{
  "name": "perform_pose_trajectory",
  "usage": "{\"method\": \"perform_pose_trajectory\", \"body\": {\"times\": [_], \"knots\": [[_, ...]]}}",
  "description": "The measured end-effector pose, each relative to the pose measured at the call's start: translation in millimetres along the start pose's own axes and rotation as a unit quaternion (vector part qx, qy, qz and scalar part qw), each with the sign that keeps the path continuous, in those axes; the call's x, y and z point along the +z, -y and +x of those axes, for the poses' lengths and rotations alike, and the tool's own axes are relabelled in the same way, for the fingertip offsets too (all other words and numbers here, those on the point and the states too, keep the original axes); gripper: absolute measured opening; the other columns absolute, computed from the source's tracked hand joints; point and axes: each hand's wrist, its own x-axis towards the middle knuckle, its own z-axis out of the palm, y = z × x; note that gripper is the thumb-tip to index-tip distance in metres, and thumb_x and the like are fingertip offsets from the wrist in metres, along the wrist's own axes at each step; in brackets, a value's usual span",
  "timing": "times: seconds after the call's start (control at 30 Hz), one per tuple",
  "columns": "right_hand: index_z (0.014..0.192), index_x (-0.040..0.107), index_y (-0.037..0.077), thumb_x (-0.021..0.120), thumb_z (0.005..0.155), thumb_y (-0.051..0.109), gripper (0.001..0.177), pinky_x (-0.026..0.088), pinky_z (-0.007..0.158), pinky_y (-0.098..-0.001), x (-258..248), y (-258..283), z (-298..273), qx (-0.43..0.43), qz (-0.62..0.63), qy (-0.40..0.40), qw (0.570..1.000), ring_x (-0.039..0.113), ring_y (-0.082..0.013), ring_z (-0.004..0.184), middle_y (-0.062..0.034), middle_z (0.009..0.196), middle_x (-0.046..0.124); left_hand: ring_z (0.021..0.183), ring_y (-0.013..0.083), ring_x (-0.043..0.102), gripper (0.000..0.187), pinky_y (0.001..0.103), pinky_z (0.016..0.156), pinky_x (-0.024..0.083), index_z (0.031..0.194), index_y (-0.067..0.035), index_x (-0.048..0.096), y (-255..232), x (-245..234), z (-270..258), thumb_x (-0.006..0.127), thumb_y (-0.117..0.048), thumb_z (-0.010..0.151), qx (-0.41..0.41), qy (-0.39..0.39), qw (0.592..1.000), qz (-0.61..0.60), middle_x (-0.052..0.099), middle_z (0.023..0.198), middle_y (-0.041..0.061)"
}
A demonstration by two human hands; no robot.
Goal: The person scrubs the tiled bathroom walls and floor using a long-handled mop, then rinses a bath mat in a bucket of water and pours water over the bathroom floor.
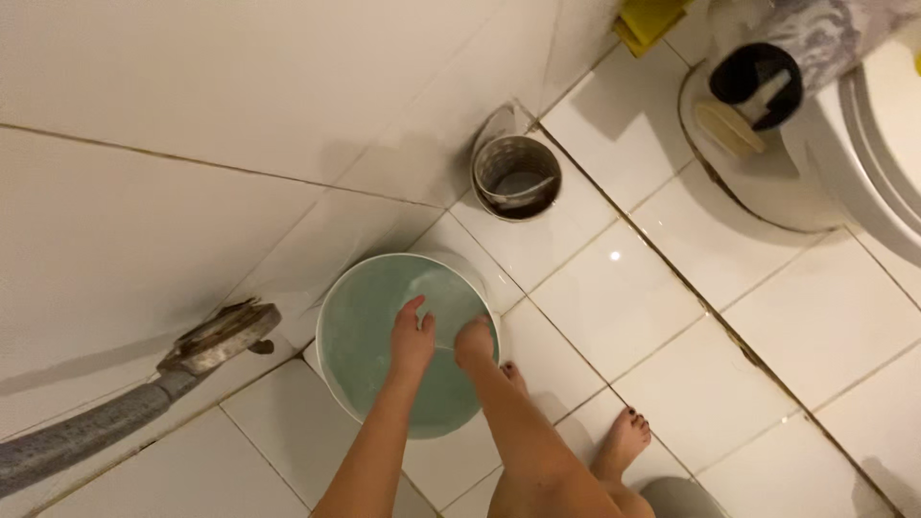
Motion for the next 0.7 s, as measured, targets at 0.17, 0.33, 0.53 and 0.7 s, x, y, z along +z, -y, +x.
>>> {"method": "perform_pose_trajectory", "body": {"times": [0.17, 0.33, 0.53, 0.7], "knots": [[0.136, 0.031, 0.002, 0.046, 0.106, 0.023, 0.039, 0.054, 0.065, -0.0581, -26.2, 1.4, -51.6, -0.142, -0.162, -0.044, 0.976, 0.069, -0.0482, 0.078, -0.0308, 0.085, 0.068, 0.148, 0.036, 0.037, 0.067, 0.053, 0.12, 0.034, 0.149, -0.015, 0.048, -34.1, -6.4, -25.0, 0.058, 0.001, 0.084, 0.057, 0.061, 0.986, 0.143, 0.04, 0.158, 0.017], [0.13, 0.036, 0.0, 0.044, 0.108, 0.023, 0.033, 0.051, 0.067, -0.0577, -117.3, 21.4, -152.5, -0.229, -0.064, -0.026, 0.971, 0.067, -0.0491, 0.076, -0.031, 0.081, 0.067, 0.154, 0.0341, 0.003, 0.09, 0.081, 0.111, 0.004, 0.153, -0.031, 0.038, -111.3, -29.2, -59.1, 0.073, -0.006, 0.074, 0.054, 0.107, 0.875, 0.469, 0.019, 0.165, 0.006], [0.126, 0.039, -0.001, 0.043, 0.108, 0.02, 0.028, 0.054, 0.059, -0.0476, -250.8, -3.0, -233.0, -0.271, -0.011, -0.053, 0.961, 0.067, -0.0363, 0.066, -0.0256, 0.08, 0.068, 0.151, 0.0342, 0.034, 0.044, 0.069, 0.119, 0.028, 0.138, -0.022, 0.05, -190.6, -3.7, -89.7, 0.06, -0.007, 0.098, 0.357, -0.057, 0.852, 0.378, 0.043, 0.152, 0.005], [0.129, 0.036, 0.0, 0.044, 0.105, 0.022, 0.033, 0.052, 0.052, -0.0411, -384.0, -41.6, -310.3, -0.162, 0.089, -0.121, 0.975, 0.064, -0.0287, 0.054, -0.0259, 0.074, 0.069, 0.125, 0.045, 0.044, 0.068, 0.058, 0.094, 0.047, 0.153, -0.017, 0.033, -317.7, 57.6, -126.3, 0.061, -0.012, 0.091, 0.193, 0.002, 0.957, 0.217, 0.034, 0.152, 0.028]]}}
